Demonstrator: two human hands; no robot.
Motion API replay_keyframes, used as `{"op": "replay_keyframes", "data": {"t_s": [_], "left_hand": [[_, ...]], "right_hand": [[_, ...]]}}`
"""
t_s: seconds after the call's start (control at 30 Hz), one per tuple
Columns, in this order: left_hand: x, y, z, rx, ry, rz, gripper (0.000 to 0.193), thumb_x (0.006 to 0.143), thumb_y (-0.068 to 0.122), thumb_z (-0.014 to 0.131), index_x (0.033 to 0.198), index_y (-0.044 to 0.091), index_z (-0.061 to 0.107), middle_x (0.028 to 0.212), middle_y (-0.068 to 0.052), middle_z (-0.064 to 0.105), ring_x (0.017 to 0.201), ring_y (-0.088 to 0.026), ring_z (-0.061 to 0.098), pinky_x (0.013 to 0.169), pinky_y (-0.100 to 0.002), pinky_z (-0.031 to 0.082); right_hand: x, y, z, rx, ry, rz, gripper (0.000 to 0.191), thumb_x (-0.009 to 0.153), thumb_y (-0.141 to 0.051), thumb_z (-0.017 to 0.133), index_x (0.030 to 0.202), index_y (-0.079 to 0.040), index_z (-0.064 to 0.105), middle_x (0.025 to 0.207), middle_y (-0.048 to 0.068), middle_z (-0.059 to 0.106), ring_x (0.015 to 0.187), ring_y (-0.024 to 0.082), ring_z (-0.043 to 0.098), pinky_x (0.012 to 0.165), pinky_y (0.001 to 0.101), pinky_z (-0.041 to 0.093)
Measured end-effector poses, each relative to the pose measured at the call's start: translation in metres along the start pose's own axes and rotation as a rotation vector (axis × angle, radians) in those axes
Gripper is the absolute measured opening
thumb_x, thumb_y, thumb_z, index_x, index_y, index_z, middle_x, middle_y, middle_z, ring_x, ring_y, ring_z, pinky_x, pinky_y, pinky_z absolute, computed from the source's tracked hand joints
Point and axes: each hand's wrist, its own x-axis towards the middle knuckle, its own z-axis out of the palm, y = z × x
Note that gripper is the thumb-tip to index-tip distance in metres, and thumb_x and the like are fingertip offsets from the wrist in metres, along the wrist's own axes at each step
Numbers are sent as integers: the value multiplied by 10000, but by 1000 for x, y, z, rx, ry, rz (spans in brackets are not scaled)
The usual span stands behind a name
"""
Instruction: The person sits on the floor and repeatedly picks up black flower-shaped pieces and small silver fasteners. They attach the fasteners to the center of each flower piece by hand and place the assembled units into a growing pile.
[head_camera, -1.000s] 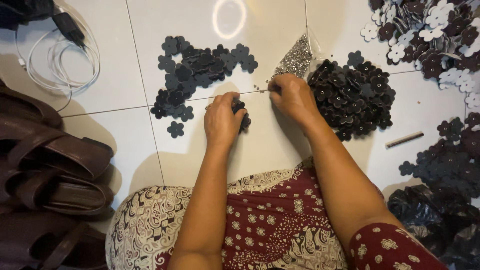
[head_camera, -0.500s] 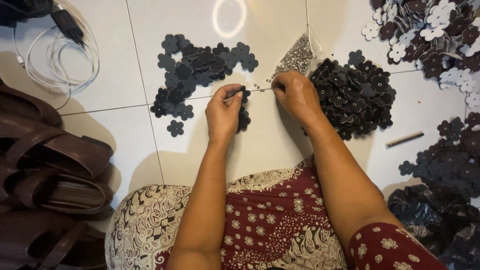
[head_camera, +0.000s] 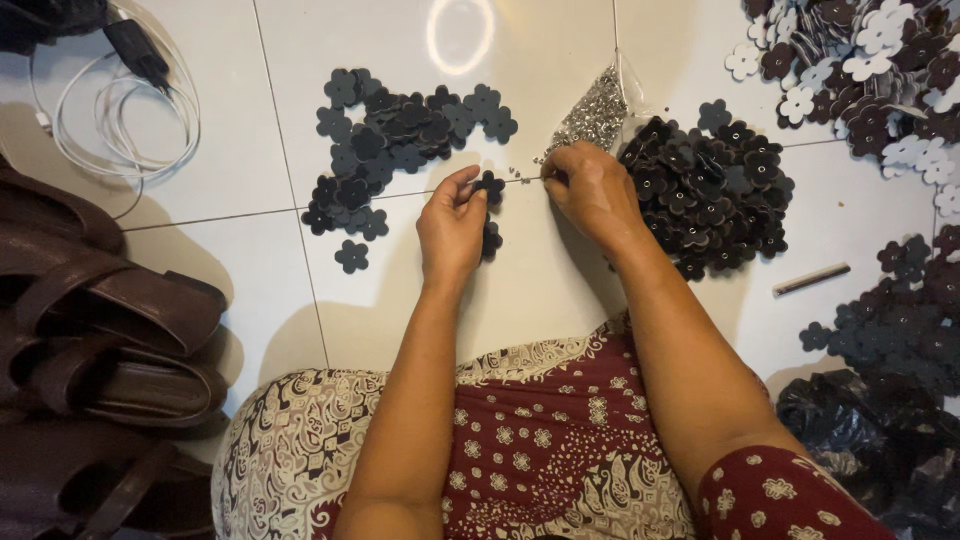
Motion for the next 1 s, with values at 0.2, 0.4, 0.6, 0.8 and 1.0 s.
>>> {"op": "replay_keyframes", "data": {"t_s": [0.2,0.4,0.6,0.8,1.0], "left_hand": [[0,1,0,50,-2,-30,365,921,123,665,1284,107,701,1035,-67,781,820,-90,703,781,-248,558],[0,-1,1,10,-18,18,409,925,73,635,1328,124,680,1069,-54,768,850,-66,704,804,-234,556],[-4,6,3,-43,-41,-6,406,924,60,647,1324,118,677,1061,-41,780,806,-53,681,764,-225,546],[-6,9,5,-118,-90,-6,418,916,29,651,1327,105,662,1060,-23,779,764,-36,670,653,-221,541],[-9,13,6,-92,-99,-7,427,914,25,660,1333,112,653,1034,-2,756,760,-31,680,614,-216,540]], "right_hand": [[-1,0,2,-9,18,-40,101,861,-149,761,952,-107,751,955,108,681,909,332,669,782,438,537],[4,-11,3,221,-121,33,123,871,-141,756,990,-107,759,931,70,722,802,212,705,732,349,560],[1,-21,11,355,-111,-78,144,842,-91,787,984,-90,767,921,75,718,763,172,686,699,312,552],[2,-17,13,354,-65,-118,132,845,-87,786,975,-85,765,916,68,718,752,173,680,699,314,547],[2,-14,14,365,-83,-106,135,836,-78,783,970,-79,766,890,74,706,733,178,674,683,318,546]]}}
